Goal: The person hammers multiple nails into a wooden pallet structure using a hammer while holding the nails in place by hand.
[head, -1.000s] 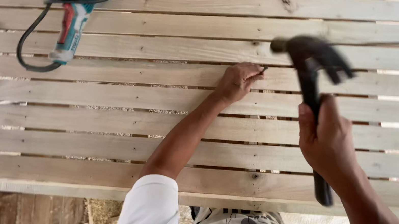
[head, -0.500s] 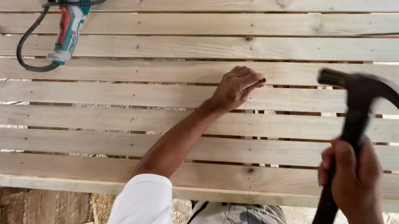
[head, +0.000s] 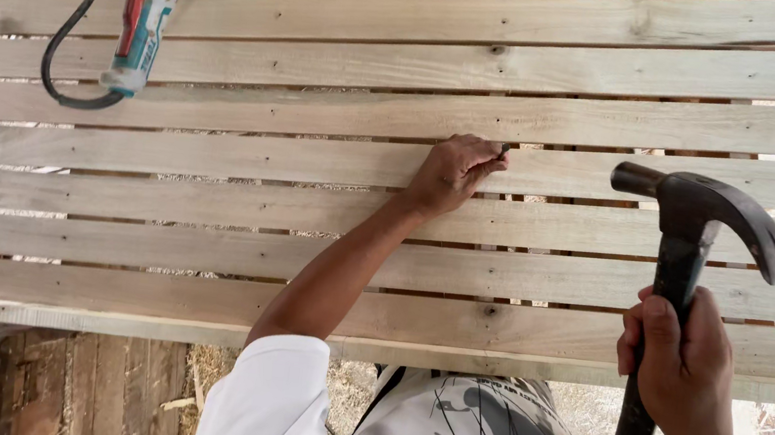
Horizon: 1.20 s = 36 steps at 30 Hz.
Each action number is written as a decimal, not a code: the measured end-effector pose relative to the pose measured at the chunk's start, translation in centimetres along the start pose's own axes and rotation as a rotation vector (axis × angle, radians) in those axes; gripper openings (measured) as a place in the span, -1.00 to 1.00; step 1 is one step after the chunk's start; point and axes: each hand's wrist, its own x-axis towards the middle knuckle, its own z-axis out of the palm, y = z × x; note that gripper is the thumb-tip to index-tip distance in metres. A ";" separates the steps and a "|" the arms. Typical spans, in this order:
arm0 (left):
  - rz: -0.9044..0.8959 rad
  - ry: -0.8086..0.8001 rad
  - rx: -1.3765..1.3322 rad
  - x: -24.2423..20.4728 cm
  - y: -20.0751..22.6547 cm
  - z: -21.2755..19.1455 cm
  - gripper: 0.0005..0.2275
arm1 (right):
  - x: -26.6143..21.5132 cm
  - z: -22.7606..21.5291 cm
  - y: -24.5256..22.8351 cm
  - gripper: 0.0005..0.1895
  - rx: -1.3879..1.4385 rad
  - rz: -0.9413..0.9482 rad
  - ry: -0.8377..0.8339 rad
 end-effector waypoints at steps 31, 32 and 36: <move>0.007 -0.039 0.078 -0.4 -1.7 1.0 -0.89 | 5.7 3.8 -6.5 -0.73 -0.463 -0.105 -0.310; 0.036 -0.027 0.073 -0.9 -1.8 1.2 -0.89 | 4.8 2.8 -6.0 -0.74 -0.258 -0.236 -0.264; 0.107 0.007 0.095 -1.4 -4.5 2.0 -0.86 | 5.3 3.1 -4.0 -0.69 -0.334 -0.340 -0.124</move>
